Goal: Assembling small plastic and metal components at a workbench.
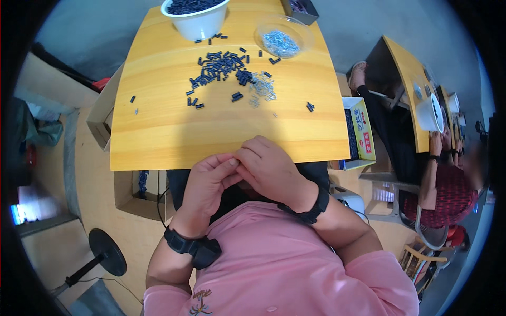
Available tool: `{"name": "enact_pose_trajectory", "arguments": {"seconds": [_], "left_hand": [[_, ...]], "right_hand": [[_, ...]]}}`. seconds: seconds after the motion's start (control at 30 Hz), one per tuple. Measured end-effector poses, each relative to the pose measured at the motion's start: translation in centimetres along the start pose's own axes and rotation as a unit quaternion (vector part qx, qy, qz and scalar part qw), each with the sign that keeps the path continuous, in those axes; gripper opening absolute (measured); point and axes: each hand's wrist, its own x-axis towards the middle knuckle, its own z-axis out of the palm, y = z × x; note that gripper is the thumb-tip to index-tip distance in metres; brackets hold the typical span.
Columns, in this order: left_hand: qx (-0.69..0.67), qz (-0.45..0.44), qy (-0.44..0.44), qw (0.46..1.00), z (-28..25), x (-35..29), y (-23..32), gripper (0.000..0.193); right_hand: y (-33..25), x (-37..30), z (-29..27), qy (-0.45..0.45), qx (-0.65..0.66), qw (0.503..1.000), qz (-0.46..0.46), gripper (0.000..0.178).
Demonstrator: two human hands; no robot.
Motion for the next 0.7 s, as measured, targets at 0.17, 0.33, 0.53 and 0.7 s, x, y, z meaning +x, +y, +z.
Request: {"name": "enact_pose_trajectory", "arguments": {"seconds": [0.17, 0.33, 0.53, 0.7], "left_hand": [[0.006, -0.017, -0.003, 1.0, -0.3, 0.3, -0.2, 0.018], [0.078, 0.043, 0.007, 0.996, 0.1, -0.4, 0.7, 0.015], [0.131, 0.105, 0.015, 0.986, -1.3, 0.6, 2.0, 0.015], [0.111, 0.149, 0.054, 0.981, -2.2, 2.2, 3.2, 0.014]], "right_hand": [[0.2, -0.3, -0.4, -0.021, -0.041, 0.999, -0.022, 0.013], [-0.3, 0.4, -0.3, 0.022, 0.083, 0.996, 0.033, 0.02], [0.2, 2.0, -1.5, -0.037, 0.301, 0.942, 0.144, 0.026], [3.8, 5.4, -2.9, 0.013, 0.09, 0.978, 0.185, 0.018]]}}
